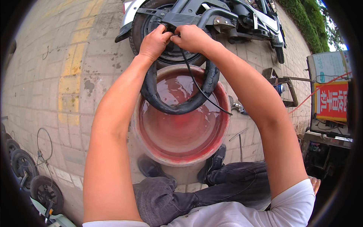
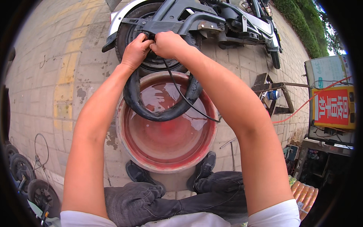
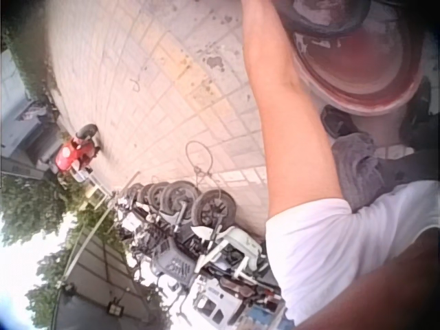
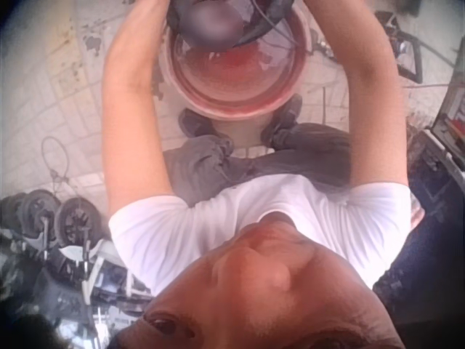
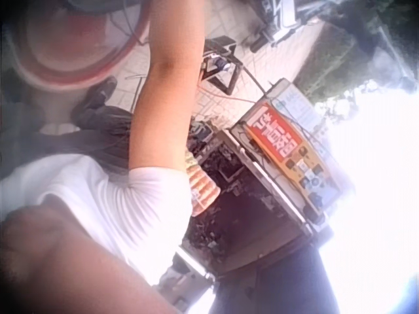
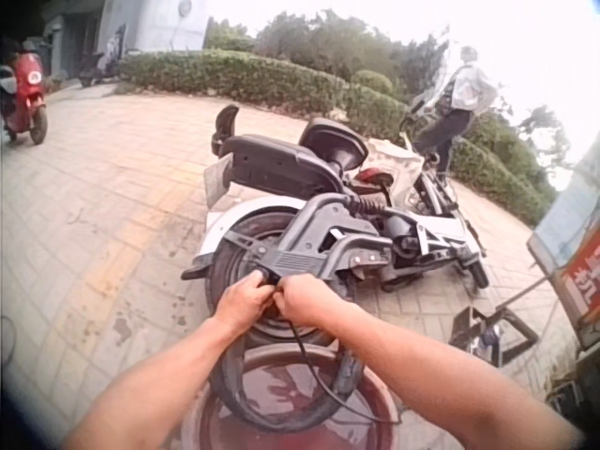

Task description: The person removes a tire from a scooter, inflates it with a hand pump, and submerges it in a basin of water to check for air leaks. The person manipulates the tire and pump throughout the process.

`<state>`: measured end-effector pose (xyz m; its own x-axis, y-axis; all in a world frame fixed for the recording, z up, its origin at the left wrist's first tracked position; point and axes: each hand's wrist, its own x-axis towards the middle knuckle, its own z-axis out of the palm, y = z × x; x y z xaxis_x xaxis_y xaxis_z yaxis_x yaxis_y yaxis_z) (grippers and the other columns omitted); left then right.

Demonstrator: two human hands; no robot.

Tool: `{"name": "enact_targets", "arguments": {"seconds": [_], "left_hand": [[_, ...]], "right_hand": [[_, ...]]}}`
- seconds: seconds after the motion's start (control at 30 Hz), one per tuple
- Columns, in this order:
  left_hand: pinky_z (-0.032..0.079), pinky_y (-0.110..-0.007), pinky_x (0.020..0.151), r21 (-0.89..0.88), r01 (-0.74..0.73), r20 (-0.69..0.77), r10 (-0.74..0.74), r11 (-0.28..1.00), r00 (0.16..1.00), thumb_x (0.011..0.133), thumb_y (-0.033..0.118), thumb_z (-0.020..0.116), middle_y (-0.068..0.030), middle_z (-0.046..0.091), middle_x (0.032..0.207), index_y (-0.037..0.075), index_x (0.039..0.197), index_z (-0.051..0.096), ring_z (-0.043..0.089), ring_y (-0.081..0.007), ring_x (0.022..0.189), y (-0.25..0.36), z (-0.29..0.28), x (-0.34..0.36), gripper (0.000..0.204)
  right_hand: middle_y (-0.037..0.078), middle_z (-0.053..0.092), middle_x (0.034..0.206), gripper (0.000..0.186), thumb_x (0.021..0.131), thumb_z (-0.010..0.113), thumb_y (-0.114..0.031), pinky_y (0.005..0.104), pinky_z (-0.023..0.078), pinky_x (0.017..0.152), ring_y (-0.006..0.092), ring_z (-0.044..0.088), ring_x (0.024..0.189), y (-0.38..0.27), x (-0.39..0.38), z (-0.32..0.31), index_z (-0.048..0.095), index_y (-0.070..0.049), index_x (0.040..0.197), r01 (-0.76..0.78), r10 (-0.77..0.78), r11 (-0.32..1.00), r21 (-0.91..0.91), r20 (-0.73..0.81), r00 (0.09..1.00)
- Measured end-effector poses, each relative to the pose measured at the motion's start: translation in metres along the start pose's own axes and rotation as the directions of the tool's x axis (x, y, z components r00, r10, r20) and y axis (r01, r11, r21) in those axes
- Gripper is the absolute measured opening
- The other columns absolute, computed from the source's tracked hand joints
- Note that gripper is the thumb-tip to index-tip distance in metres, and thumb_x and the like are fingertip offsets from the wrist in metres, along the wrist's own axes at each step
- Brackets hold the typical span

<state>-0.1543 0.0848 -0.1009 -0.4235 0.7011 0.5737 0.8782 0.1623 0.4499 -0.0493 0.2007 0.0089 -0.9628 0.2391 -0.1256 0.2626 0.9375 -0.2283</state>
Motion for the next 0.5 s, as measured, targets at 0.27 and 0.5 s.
{"name": "enact_targets", "arguments": {"seconds": [0.27, 0.5], "left_hand": [[0.053, -0.040, 0.076, -0.017, -0.076, 0.150, 0.078, 0.997, 0.986, 0.084, 0.018, 0.064, -0.0073, 0.056, 0.102, 0.015, 0.096, 0.064, 0.063, -0.0295, 0.094, -0.006, -0.010, 0.006, 0.012], [0.051, -0.041, 0.077, -0.030, -0.137, 0.191, 0.140, 0.990, 0.972, 0.084, 0.019, 0.067, -0.0087, 0.056, 0.099, 0.012, 0.095, 0.065, 0.062, -0.0297, 0.093, -0.011, -0.013, 0.011, 0.013]], "right_hand": [[0.018, 0.069, 0.077, 0.039, 0.076, 0.076, -0.026, 0.0391, 0.055, 0.070, 0.0318, 0.069, 0.078, 0.004, 0.007, 0.031, 0.065, 0.006, 0.096, -0.214, 0.233, 0.953, 0.213, -0.066, 0.970], [0.010, 0.068, 0.078, 0.031, 0.087, 0.067, -0.017, 0.0295, 0.052, 0.062, 0.0152, 0.064, 0.067, 0.010, -0.006, 0.035, 0.065, 0.005, 0.109, 0.124, -0.057, 0.980, 0.154, -0.383, 0.922]]}}
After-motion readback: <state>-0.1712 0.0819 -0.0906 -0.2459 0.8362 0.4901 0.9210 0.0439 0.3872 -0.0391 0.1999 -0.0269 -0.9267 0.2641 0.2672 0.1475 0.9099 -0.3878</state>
